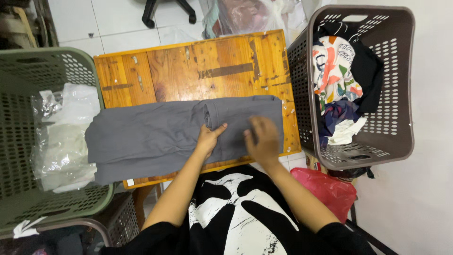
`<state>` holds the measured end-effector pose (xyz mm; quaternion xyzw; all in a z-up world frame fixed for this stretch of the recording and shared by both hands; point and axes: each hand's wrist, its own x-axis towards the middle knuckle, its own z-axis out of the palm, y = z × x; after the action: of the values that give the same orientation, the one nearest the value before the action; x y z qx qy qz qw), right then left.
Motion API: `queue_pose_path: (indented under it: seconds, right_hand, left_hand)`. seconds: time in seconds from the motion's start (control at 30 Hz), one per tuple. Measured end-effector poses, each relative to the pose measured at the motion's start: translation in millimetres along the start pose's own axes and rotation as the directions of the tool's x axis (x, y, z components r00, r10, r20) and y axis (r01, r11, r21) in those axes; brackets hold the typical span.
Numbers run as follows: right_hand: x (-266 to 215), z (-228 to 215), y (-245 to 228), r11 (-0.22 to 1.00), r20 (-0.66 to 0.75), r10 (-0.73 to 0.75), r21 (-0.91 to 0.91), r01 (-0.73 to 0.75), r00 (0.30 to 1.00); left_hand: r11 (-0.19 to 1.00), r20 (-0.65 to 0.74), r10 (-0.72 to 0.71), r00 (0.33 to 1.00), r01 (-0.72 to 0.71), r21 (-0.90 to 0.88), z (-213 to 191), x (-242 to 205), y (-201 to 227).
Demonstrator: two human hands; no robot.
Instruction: The person folds a pair of grey pants on a wooden table, smoothing the fabric by hand and making multiple folds to create a flat, rectangular shape.
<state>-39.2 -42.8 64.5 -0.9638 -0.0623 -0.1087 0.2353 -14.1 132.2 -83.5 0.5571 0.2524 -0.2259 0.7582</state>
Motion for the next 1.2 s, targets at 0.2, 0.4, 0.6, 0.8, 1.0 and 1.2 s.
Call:
queue_pose_path:
  seconds: [0.2,0.4,0.6,0.8,1.0,1.2]
  right_hand:
    - [17,5,49,0.969,0.147,0.247,-0.066,-0.239,0.958]
    - [15,34,72,0.973,0.124,0.194,-0.154,-0.174,0.973]
    - [11,53,71,0.964,0.080,0.090,-0.258,-0.066,0.993]
    - [19,54,71,0.939,0.232,0.138,-0.340,-0.053,0.963]
    - [19,61,38,0.955,0.365,0.154,-0.293,-0.043,0.918]
    - [9,73,65,0.981,0.330,0.014,-0.186,0.051,0.944]
  left_hand:
    - [0.937,-0.231,0.125,0.965,-0.038,0.347,-6,-16,11]
    - [0.764,-0.273,0.547,0.791,-0.340,0.548,52,-72,73]
    - [0.633,-0.270,0.484,0.833,-0.119,0.765,40,-67,74]
    - [-0.026,0.002,0.804,0.595,0.033,0.999,40,-52,50]
    - [-0.208,0.317,0.644,0.696,-0.239,0.948,47,-38,43]
    - [-0.145,0.290,0.556,0.778,-0.253,0.956,50,-40,59]
